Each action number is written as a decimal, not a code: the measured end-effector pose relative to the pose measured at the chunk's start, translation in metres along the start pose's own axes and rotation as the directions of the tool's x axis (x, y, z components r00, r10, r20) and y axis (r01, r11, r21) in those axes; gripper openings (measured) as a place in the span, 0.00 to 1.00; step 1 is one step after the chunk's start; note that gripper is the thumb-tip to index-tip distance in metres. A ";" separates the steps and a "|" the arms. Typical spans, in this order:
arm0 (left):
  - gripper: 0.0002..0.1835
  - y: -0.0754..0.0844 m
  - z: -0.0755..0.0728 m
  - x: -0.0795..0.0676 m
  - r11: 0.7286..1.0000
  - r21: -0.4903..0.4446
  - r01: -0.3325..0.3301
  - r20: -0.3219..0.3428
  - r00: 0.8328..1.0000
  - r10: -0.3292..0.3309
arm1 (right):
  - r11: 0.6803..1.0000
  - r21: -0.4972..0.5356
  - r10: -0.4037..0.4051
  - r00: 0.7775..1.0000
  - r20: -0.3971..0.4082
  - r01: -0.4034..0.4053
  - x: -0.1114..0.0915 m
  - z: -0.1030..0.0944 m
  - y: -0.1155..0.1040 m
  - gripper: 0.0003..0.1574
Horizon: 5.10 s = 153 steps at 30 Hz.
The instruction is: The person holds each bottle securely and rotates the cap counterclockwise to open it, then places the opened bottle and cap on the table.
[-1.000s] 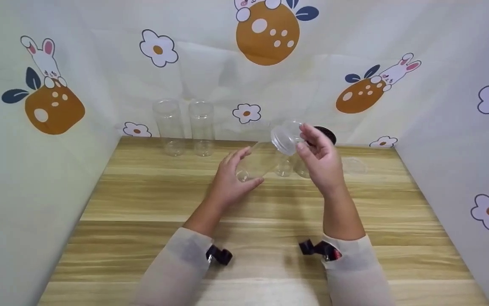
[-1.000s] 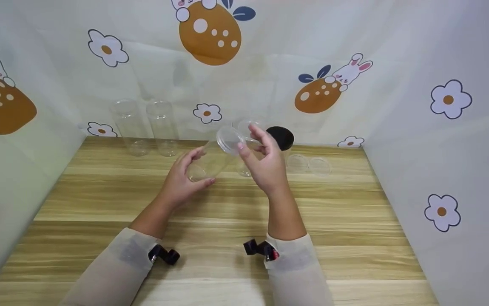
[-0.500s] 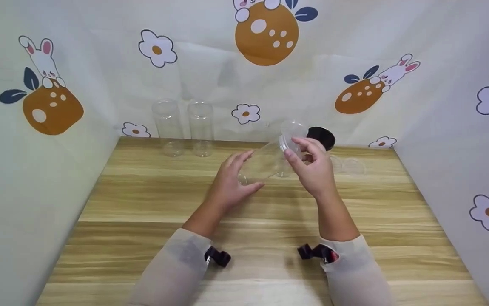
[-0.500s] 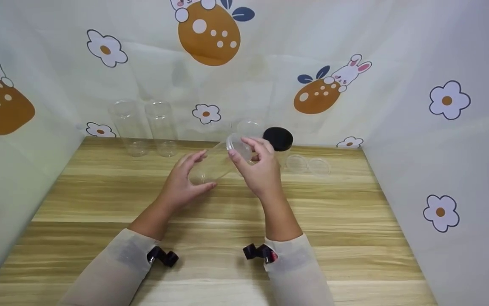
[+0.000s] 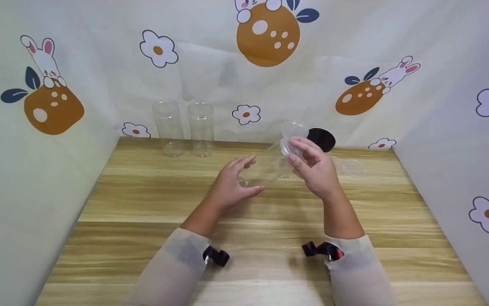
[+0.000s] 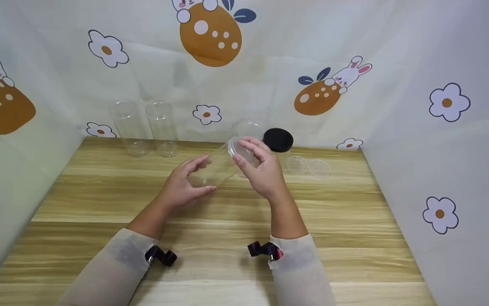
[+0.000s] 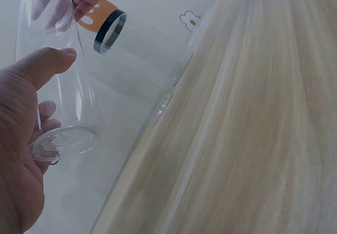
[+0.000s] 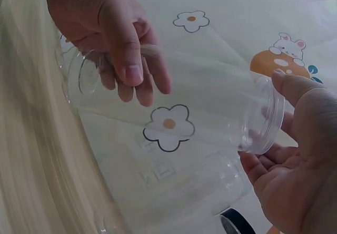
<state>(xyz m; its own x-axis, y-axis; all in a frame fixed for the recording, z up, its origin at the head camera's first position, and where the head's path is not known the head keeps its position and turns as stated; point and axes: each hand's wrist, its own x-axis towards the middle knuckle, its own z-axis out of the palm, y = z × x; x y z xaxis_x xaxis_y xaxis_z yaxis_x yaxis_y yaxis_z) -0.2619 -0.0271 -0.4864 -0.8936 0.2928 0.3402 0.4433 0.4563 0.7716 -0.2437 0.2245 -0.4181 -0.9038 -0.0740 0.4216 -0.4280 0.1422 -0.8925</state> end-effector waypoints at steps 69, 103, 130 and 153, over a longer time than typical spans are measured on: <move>0.48 0.002 0.002 0.000 1.000 -0.008 -0.008 -0.021 1.000 0.008 | 0.977 -0.208 0.011 0.992 -0.123 -0.036 -0.003 0.007 -0.011 0.22; 0.48 0.004 0.004 0.000 1.000 0.000 -0.015 -0.022 1.000 0.015 | 0.951 -0.304 -0.001 0.981 -0.193 -0.059 0.000 0.007 -0.008 0.23; 0.48 0.006 0.003 -0.001 1.000 0.011 0.016 -0.008 1.000 -0.016 | 0.965 -0.261 -0.039 0.989 -0.141 0.001 -0.002 0.004 -0.012 0.28; 0.49 0.005 0.003 0.000 1.000 0.012 -0.014 -0.013 1.000 0.014 | 0.987 -0.148 -0.075 0.996 -0.044 0.068 -0.002 0.006 -0.010 0.32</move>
<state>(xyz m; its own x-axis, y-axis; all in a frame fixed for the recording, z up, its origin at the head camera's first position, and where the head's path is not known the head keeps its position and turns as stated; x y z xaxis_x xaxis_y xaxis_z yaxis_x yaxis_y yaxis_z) -0.2591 -0.0224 -0.4844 -0.8882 0.2879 0.3579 0.4562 0.4619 0.7606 -0.2373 0.2174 -0.4107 -0.8684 -0.0408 0.4942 -0.4845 0.2818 -0.8282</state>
